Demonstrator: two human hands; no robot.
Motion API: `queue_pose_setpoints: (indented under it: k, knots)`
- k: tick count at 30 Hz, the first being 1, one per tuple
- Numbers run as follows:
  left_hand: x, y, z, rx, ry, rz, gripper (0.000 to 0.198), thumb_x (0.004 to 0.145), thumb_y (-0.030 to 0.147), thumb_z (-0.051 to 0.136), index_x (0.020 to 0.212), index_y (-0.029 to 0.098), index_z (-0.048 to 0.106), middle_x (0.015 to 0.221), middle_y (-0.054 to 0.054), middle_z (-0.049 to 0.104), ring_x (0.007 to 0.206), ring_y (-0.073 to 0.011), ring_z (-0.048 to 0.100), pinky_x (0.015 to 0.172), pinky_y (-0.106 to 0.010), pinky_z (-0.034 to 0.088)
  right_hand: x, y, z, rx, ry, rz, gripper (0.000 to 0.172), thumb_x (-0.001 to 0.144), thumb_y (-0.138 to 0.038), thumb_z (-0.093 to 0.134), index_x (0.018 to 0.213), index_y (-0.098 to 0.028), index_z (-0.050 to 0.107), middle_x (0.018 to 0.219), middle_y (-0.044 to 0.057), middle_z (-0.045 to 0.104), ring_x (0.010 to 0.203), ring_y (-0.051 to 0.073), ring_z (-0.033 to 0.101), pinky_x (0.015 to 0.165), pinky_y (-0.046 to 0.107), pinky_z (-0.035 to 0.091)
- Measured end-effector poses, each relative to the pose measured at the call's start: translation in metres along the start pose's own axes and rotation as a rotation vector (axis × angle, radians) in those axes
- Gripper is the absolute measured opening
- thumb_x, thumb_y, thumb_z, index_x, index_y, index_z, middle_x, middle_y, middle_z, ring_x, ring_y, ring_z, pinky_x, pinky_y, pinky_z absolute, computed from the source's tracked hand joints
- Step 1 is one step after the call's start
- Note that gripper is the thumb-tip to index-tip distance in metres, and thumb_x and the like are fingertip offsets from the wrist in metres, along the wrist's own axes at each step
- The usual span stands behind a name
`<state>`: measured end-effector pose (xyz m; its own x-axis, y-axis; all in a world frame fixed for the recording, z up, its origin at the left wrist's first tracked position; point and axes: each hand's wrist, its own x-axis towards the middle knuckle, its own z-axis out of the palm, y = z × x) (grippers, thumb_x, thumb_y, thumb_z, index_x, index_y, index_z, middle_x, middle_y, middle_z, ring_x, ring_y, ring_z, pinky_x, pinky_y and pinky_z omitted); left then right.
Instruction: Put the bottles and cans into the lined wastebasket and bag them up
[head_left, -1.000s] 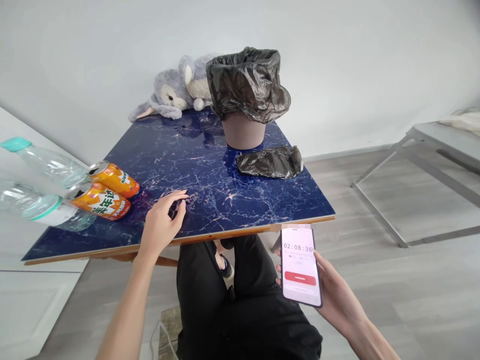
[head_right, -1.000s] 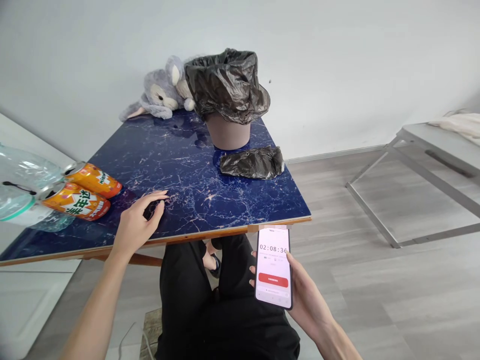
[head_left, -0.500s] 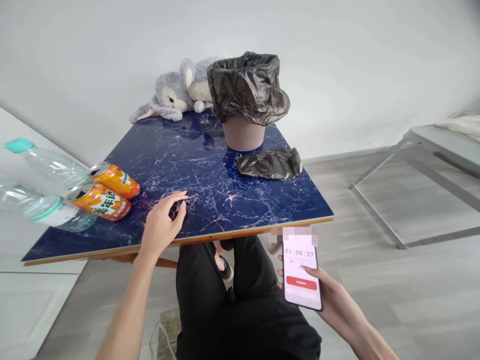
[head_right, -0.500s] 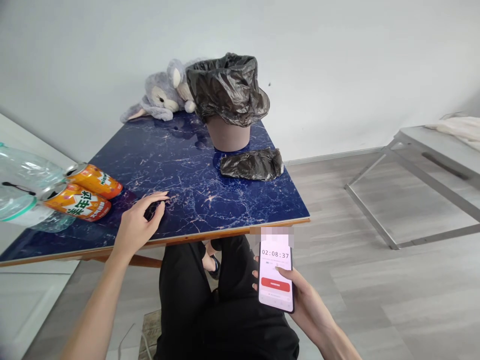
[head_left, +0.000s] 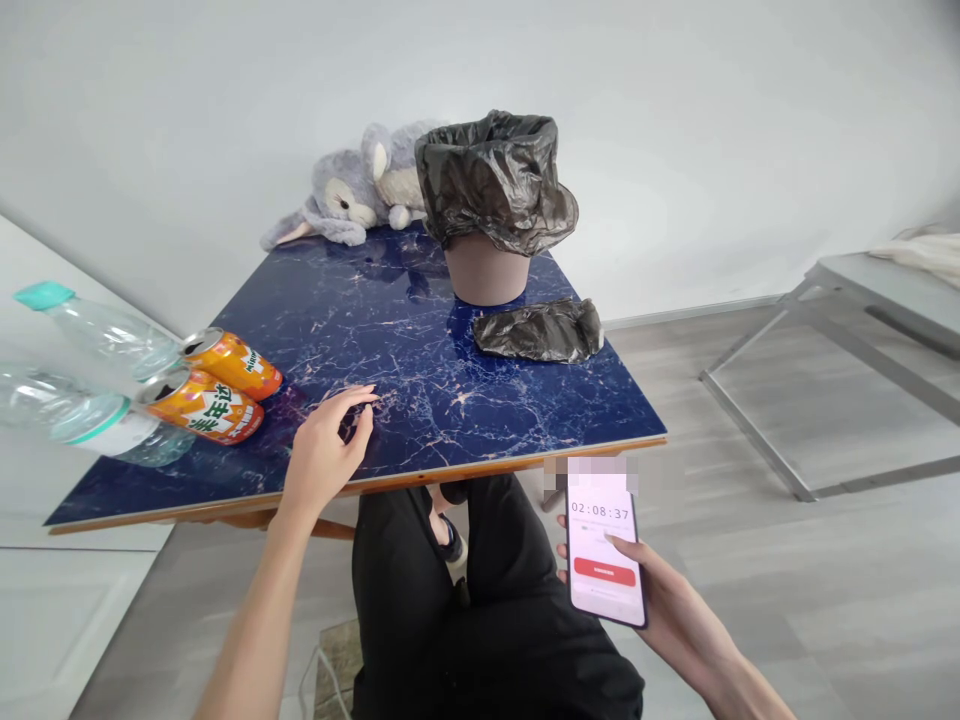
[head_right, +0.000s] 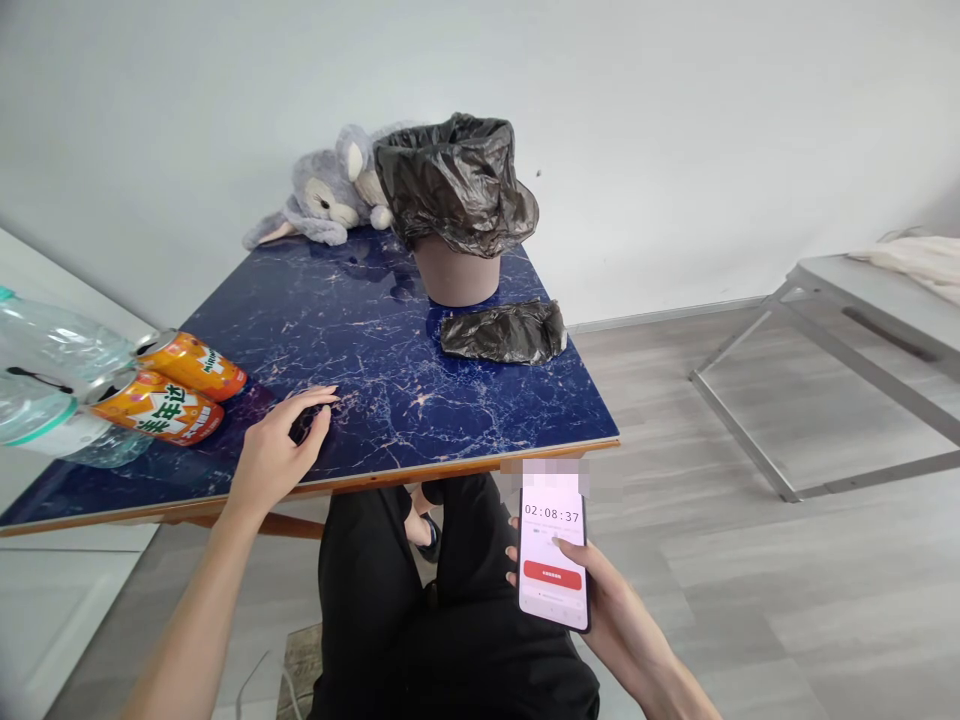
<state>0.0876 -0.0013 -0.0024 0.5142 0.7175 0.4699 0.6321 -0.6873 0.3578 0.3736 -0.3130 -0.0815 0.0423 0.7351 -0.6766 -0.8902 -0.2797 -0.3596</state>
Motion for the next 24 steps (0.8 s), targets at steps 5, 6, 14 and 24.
queue_pose_setpoints:
  k: [5,6,14,24]
  knots:
    - [0.0002,0.0005,-0.0003,0.004,-0.007,-0.010,0.028,0.105,0.037,0.052,0.121,0.025,0.072,0.135,-0.006,0.076,0.131,-0.0268,0.069,0.119,-0.043,0.050,0.0008,-0.0002,-0.0025,-0.009,0.004,0.010,0.076,0.089,-0.041,0.084,0.154,-0.012,0.058,0.142,0.018,0.072,0.127,0.040,0.072,0.118,0.053,0.049]
    - [0.0003,0.0007,-0.0003,0.004,-0.006,-0.012,0.028,0.105,0.037,0.052,0.121,0.026,0.072,0.135,-0.006,0.076,0.131,-0.0269,0.069,0.119,-0.044,0.050,0.0009,-0.0004,-0.0028,-0.006,0.009,0.010,0.076,0.088,-0.041,0.085,0.154,-0.014,0.059,0.142,0.017,0.072,0.128,0.039,0.071,0.120,0.053,0.048]
    - [0.0001,0.0013,-0.0008,0.006,-0.009,-0.018,0.028,0.105,0.037,0.052,0.121,0.025,0.073,0.135,-0.006,0.076,0.131,-0.0266,0.069,0.119,-0.043,0.050,0.0017,-0.0006,-0.0043,0.008,0.012,0.008,0.075,0.089,-0.041,0.085,0.154,-0.015,0.059,0.144,0.016,0.071,0.133,0.038,0.068,0.122,0.053,0.046]
    - [0.0003,0.0016,-0.0009,0.000,-0.002,-0.004,0.028,0.105,0.037,0.052,0.120,0.025,0.072,0.134,-0.006,0.076,0.131,-0.0264,0.069,0.118,-0.043,0.050,0.0005,-0.0010,-0.0013,0.010,0.012,-0.011,0.065,0.090,-0.041,0.083,0.147,-0.015,0.065,0.144,0.016,0.071,0.133,0.039,0.068,0.119,0.053,0.049]
